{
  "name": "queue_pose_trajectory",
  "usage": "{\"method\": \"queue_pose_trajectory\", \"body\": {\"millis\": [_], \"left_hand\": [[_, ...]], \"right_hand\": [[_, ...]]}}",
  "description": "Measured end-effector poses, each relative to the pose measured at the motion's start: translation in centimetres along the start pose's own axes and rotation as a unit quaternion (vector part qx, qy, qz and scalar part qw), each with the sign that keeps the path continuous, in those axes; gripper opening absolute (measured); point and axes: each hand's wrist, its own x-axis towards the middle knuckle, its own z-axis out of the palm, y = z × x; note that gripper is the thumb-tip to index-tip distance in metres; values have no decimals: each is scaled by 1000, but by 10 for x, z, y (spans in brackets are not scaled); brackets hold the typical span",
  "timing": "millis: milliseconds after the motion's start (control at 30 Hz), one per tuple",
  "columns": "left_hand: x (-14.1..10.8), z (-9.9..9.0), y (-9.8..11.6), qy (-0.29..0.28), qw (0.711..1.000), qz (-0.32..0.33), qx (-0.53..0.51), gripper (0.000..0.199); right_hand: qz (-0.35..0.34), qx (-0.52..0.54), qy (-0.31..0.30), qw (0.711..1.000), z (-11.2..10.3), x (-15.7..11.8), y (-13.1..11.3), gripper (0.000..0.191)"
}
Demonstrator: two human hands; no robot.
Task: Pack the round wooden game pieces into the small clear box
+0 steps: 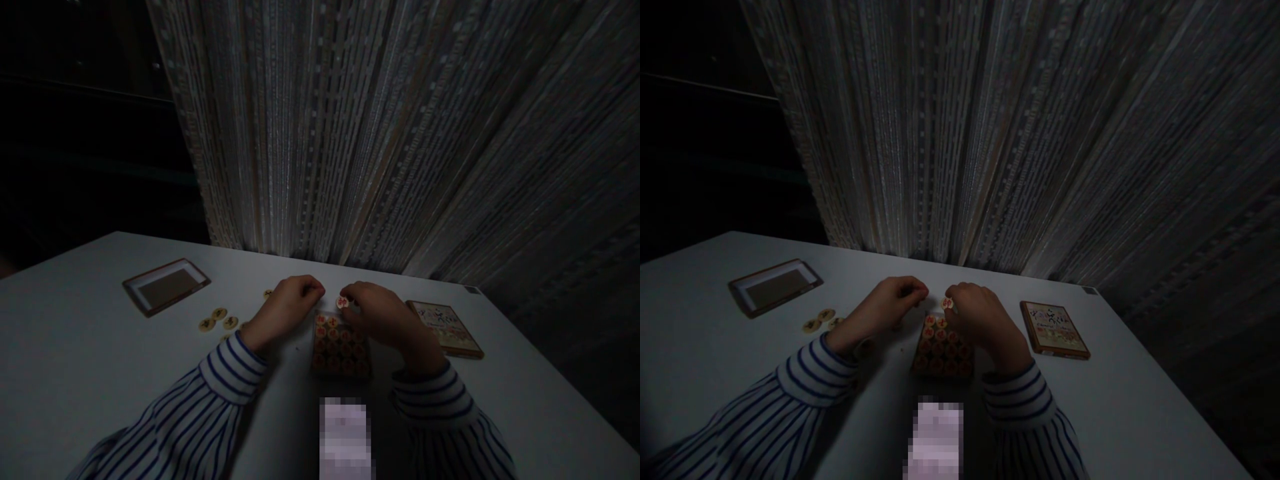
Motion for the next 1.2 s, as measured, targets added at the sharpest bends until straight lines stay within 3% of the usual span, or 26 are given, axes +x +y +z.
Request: {"method": "queue_pose_trajectory", "body": {"millis": [400, 800, 1200], "left_hand": [[-2, -1, -3, -20, 998, 10, 51, 27], [-4, -3, 2, -66, 988, -13, 136, 29], [-8, 0, -7, -114, 952, -16, 283, 36]], "right_hand": [[14, -47, -68, 996, 8, 1, 4, 24], [6, -92, -97, 991, 24, 2, 9, 22], [25, -120, -134, 983, 34, 6, 7, 23]]}}
